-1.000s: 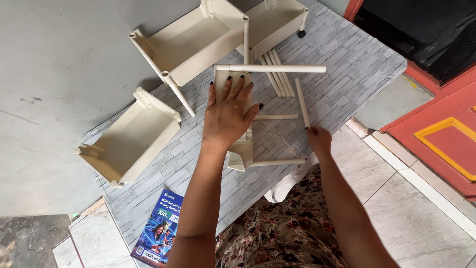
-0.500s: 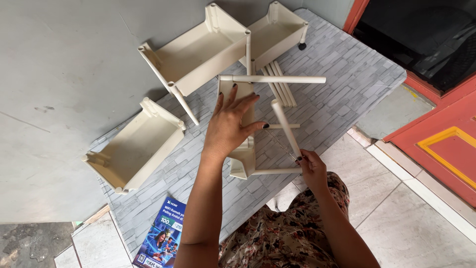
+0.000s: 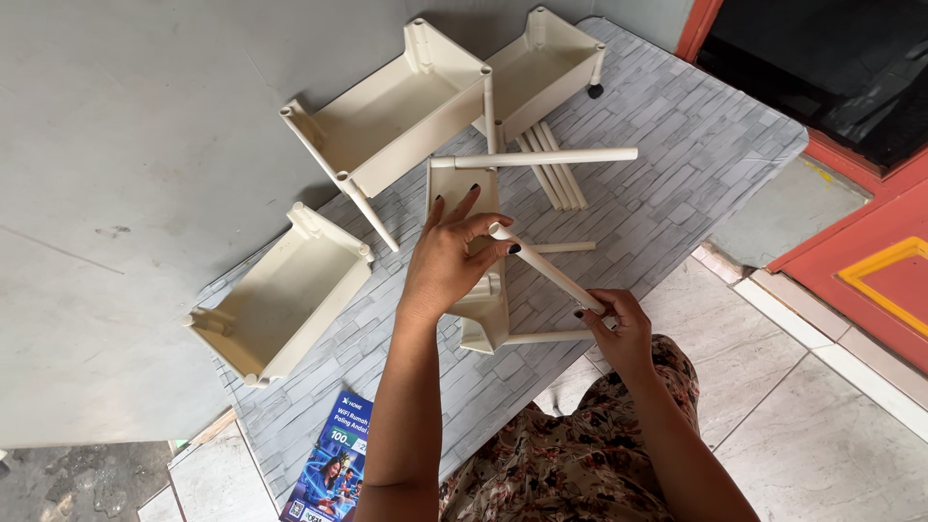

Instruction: The person assembles a small plastic storage unit by inserting cylindrical legs into the corners of a rectangular tray. They repeat this process for multiple trays, stacking them to form a multi-tiered unit.

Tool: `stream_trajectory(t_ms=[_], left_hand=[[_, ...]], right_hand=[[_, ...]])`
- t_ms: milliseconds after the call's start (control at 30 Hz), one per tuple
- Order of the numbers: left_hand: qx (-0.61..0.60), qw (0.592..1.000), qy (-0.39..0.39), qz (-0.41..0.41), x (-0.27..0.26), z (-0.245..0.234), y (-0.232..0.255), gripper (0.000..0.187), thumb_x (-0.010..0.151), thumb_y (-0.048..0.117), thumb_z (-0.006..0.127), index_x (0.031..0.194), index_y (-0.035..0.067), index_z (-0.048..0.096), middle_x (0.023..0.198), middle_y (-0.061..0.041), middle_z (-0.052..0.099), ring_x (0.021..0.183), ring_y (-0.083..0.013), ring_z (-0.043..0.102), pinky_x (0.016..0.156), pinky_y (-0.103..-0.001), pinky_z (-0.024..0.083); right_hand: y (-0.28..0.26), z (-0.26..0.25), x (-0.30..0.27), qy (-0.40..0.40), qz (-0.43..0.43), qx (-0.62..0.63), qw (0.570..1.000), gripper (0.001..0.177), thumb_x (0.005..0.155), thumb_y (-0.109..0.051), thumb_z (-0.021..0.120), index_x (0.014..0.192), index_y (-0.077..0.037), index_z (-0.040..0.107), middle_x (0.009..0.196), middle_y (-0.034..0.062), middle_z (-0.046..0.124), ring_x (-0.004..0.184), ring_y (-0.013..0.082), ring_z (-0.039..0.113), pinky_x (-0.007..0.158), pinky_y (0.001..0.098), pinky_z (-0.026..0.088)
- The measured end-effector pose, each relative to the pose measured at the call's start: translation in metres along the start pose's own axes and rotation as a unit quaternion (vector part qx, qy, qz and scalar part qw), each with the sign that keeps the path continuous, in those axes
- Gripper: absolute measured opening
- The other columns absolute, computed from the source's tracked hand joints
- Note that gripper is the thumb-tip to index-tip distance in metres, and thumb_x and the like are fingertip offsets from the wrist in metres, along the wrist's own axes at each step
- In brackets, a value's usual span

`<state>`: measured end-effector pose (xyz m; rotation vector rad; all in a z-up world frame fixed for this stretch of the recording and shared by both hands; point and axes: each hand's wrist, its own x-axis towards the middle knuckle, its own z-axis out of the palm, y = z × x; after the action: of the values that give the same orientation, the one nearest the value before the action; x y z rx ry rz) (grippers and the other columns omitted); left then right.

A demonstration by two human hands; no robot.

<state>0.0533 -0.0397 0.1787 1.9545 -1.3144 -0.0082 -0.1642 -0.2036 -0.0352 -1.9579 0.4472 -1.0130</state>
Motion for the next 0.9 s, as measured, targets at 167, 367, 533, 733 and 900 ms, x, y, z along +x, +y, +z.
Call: stream_trajectory(t_ms=[167,367,533,733,900], left_hand=[[-0.006,1.0,0.004,0.0,0.002,0.003,-0.002,0.031,0.082,0.033,0.08,0.109,0.02,0.076,0.095,0.0,0.081,0.138,-0.0194,0.053,0.125,-0.057,0.018],[-0.007,1.0,-0.007,-0.009,0.001,0.003,-0.003,0.028,0.082,0.032,0.08,0.108,0.022,0.076,0.085,0.002,0.081,0.139,-0.019,0.052,0.126,-0.056,0.017],[-0.021,1.0,0.0,-0.002,-0.001,0.003,-0.004,0.028,0.084,0.029,0.079,0.111,0.024,0.075,0.087,0.003,0.081,0.139,-0.0195,0.051,0.126,-0.056,0.017],[-0.018,1.0,-0.003,-0.01,0.001,0.004,-0.003,0.02,0.085,0.03,0.079,0.103,0.023,0.075,0.087,0.004,0.081,0.137,-0.0189,0.055,0.126,-0.055,0.018],[-0.013,1.0,-0.006,-0.004,0.001,0.005,-0.006,0.02,0.085,0.03,0.079,0.102,0.022,0.075,0.09,0.004,0.081,0.135,-0.0191,0.056,0.125,-0.056,0.019]], right_hand=[[0.003,-0.002,-0.001,0.015,0.019,0.011,1.0,0.019,0.094,-0.01,0.074,0.112,-0.004,0.068,0.101,0.0048,0.074,0.084,0.0096,0.068,0.072,0.0259,0.055],[0.007,-0.006,0.001,0.008,0.007,-0.002,1.0,0.02,0.096,-0.01,0.071,0.115,-0.004,0.07,0.102,0.0058,0.073,0.087,0.0117,0.069,0.075,0.0264,0.057],[0.011,-0.007,-0.001,-0.017,0.018,-0.035,0.999,0.02,0.099,-0.011,0.067,0.117,-0.004,0.07,0.098,0.0055,0.074,0.084,0.0129,0.071,0.073,0.0278,0.058],[0.01,-0.006,0.0,-0.038,0.002,-0.002,0.999,0.023,0.098,-0.013,0.066,0.119,-0.004,0.064,0.101,0.006,0.073,0.091,0.0134,0.073,0.075,0.0272,0.061],[0.013,-0.006,-0.001,-0.019,-0.009,0.015,1.0,0.019,0.099,-0.014,0.068,0.115,-0.004,0.063,0.099,0.0052,0.073,0.088,0.0119,0.071,0.075,0.0269,0.058]])
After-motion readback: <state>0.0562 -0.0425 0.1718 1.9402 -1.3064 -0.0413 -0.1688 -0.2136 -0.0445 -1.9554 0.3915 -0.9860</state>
